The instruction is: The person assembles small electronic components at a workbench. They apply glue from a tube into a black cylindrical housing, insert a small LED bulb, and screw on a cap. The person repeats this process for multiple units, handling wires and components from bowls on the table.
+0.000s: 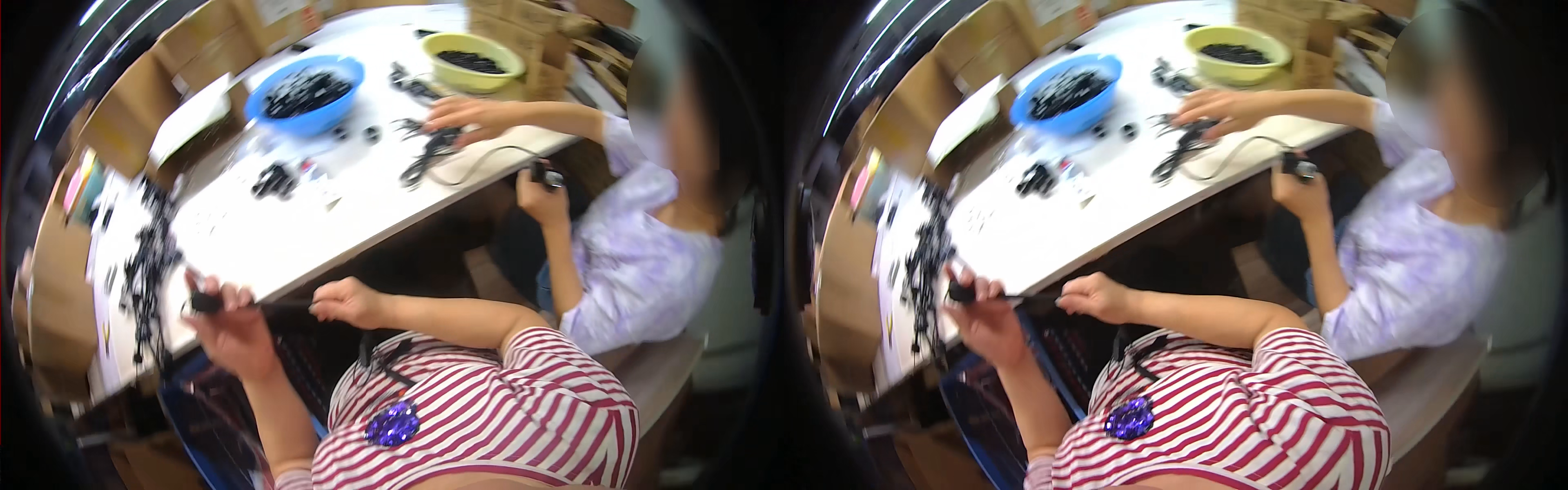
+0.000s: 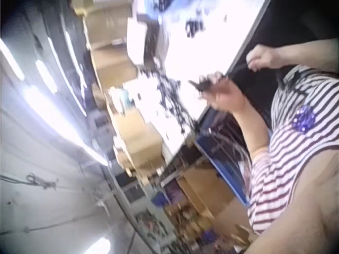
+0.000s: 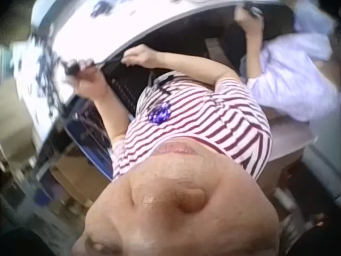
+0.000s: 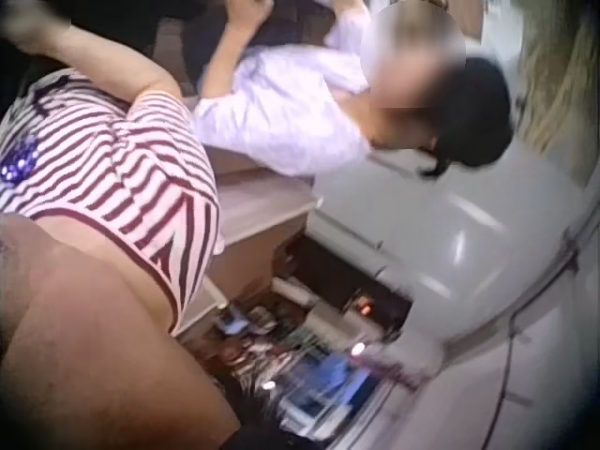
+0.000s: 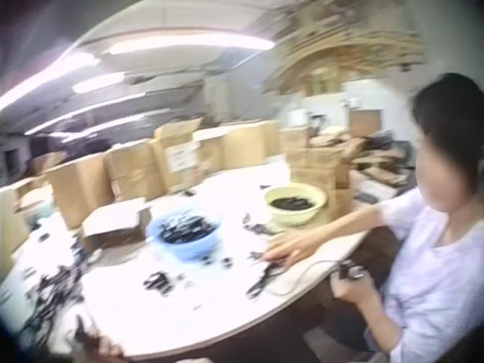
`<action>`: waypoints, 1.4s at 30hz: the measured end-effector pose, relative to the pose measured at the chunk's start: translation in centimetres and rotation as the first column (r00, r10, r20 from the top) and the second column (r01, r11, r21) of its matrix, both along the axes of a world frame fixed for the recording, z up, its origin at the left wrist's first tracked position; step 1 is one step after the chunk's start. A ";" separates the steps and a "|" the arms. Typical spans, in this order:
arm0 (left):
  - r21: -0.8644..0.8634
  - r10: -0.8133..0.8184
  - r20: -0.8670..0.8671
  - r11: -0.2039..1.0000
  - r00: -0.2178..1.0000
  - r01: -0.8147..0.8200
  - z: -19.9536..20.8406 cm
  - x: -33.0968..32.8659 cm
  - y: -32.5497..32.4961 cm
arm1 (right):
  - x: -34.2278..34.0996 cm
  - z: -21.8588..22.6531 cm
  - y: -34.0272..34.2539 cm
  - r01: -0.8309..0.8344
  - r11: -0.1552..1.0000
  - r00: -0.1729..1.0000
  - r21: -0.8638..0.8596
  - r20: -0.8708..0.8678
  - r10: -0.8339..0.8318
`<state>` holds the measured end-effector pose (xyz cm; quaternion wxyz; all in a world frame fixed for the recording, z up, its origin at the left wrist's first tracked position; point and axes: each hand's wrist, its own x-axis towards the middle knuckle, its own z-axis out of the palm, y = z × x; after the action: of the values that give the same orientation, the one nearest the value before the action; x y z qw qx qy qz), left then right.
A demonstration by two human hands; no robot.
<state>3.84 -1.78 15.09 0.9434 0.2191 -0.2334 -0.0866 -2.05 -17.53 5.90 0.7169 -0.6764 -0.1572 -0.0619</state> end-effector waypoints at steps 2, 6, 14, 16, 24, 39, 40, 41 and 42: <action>0.058 0.068 0.095 0.996 0.993 -0.073 -0.1 -0.1 -0.3 | 0.3 0.0 -0.8 -0.074 0.995 0.995 0.072 -0.060 0.078; 0.213 0.205 0.155 0.948 0.966 -0.235 -0.2 -1.0 0.1 | -0.2 -0.4 -0.2 -0.146 0.987 0.988 0.066 -0.043 0.149; 0.235 0.093 0.064 0.966 0.994 -0.105 -2.2 -1.3 0.4 | -1.6 2.7 0.7 0.232 0.909 0.962 -0.345 0.220 -0.161; 0.375 0.028 0.121 0.924 0.992 -0.072 -2.5 -2.0 0.9 | -2.0 6.3 -0.1 0.249 0.909 0.963 -0.335 0.186 -0.195; 0.741 -0.108 0.074 0.671 0.991 0.018 -4.2 -3.5 0.8 | 0.5 12.3 -1.7 -0.073 0.794 0.985 -0.603 0.079 0.151; 0.671 0.131 0.324 0.666 0.937 -0.326 -5.8 -5.4 -0.4 | -0.9 13.0 0.7 0.080 0.625 0.995 -0.777 0.099 -0.005; 0.679 0.166 0.285 0.660 0.944 -0.321 -5.6 -5.3 -0.3 | -0.5 12.5 0.8 0.092 0.698 0.994 -0.710 0.103 -0.026; 0.685 0.198 0.245 0.657 0.949 -0.314 -5.3 -5.4 0.1 | 0.0 11.2 1.0 0.106 0.762 0.993 -0.639 0.107 -0.049; 0.681 0.223 0.217 0.663 0.951 -0.311 -4.6 -5.2 0.4 | 0.1 10.5 1.1 0.137 0.813 0.989 -0.566 0.126 -0.080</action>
<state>-1.36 -1.37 10.48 0.7739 0.6003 -0.2012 -0.0175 -1.93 -16.39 16.39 0.4672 -0.8646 -0.1640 -0.0850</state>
